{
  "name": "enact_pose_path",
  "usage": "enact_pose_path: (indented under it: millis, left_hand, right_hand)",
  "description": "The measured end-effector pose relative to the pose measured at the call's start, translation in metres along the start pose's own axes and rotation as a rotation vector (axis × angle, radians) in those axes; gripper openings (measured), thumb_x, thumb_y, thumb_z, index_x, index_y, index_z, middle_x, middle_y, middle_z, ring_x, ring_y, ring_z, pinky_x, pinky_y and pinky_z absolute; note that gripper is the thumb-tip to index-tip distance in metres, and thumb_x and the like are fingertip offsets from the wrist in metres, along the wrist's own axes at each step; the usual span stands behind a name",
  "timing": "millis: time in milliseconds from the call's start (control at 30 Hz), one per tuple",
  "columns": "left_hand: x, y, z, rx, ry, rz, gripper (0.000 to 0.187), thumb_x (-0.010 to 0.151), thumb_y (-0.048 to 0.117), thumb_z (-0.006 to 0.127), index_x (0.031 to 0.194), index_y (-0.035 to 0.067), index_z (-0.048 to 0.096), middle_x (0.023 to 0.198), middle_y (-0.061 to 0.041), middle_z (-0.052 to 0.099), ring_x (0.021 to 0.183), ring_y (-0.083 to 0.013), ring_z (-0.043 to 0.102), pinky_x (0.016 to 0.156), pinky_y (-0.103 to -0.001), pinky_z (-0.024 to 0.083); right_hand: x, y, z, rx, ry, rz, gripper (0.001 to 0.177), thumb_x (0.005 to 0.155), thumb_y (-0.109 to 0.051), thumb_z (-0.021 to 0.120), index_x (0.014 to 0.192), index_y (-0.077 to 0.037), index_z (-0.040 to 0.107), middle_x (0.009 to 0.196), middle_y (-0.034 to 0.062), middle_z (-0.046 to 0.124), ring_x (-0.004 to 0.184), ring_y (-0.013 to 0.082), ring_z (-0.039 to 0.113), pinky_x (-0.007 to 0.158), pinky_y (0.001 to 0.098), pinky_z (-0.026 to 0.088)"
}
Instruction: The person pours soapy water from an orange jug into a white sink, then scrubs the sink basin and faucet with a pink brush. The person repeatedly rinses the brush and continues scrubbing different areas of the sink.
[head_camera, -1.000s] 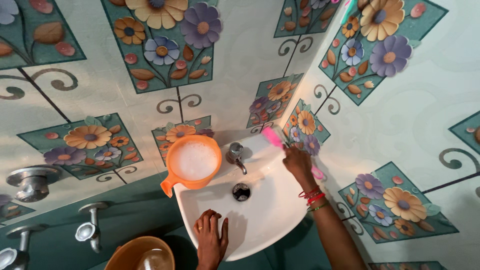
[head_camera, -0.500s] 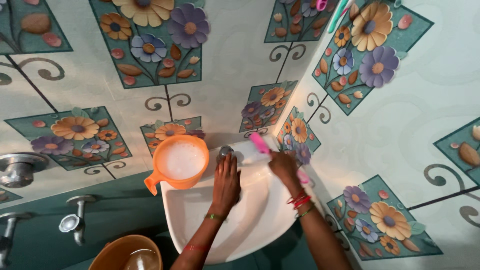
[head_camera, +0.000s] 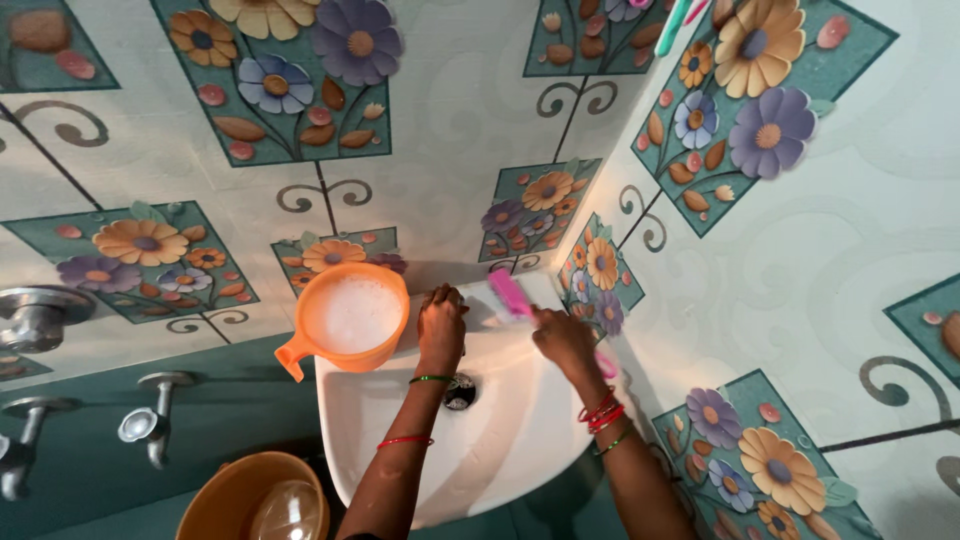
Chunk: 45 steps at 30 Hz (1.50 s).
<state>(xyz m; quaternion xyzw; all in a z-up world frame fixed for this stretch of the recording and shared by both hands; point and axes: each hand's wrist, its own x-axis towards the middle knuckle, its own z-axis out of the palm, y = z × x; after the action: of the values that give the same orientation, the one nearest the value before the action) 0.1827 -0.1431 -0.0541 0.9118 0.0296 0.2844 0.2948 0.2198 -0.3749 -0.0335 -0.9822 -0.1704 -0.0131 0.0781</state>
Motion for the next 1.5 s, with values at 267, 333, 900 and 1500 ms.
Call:
enact_pose_path:
  millis: [267,333,900,1500]
  left_hand:
    - [-0.004,-0.014,-0.019,-0.242,-0.023,0.114,0.029,0.066,-0.009,0.065,0.093,-0.001,0.068,0.103,-0.02,0.07,0.093,-0.0405,0.065,0.081,-0.045,0.055]
    - [0.005,-0.02,-0.005,-0.216,-0.001,0.147,0.012,0.076,-0.006,0.068,0.085,0.001,0.068,0.098,-0.019,0.07,0.092,-0.0393,0.066,0.082,-0.045,0.054]
    - [0.012,-0.048,0.022,-0.159,-0.02,0.191,0.011,0.071,-0.002,0.075,0.079,0.003,0.069,0.093,-0.018,0.071,0.088,-0.0383,0.067,0.082,-0.045,0.055]
    - [0.018,-0.034,-0.008,-0.363,-0.009,0.167,0.018,0.063,-0.006,0.075,0.079,0.002,0.071,0.085,-0.017,0.071,0.079,-0.0358,0.069,0.071,-0.041,0.058]
  right_hand:
    - [-0.029,-0.017,0.072,1.207,-0.277,0.164,0.063,0.092,-0.008,0.053,0.154,-0.016,0.05,0.077,-0.0034,0.053,0.065,0.0083,0.048,0.054,0.0247,0.04]
    - [-0.036,-0.035,0.066,1.248,-0.326,0.345,0.057,0.094,-0.013,0.051,0.151,-0.02,0.053,0.071,-0.0037,0.053,0.057,0.0064,0.043,0.045,0.0222,0.033]
    - [-0.022,-0.06,0.049,0.891,-0.224,0.23,0.054,0.097,-0.018,0.049,0.151,-0.017,0.055,0.069,0.0057,0.05,0.066,0.0162,0.05,0.066,0.031,0.047]
    - [-0.035,-0.025,0.07,0.897,-0.185,-0.044,0.051,0.098,-0.018,0.053,0.148,-0.012,0.057,0.07,-0.0022,0.053,0.063,0.0084,0.043,0.059,0.0245,0.04]
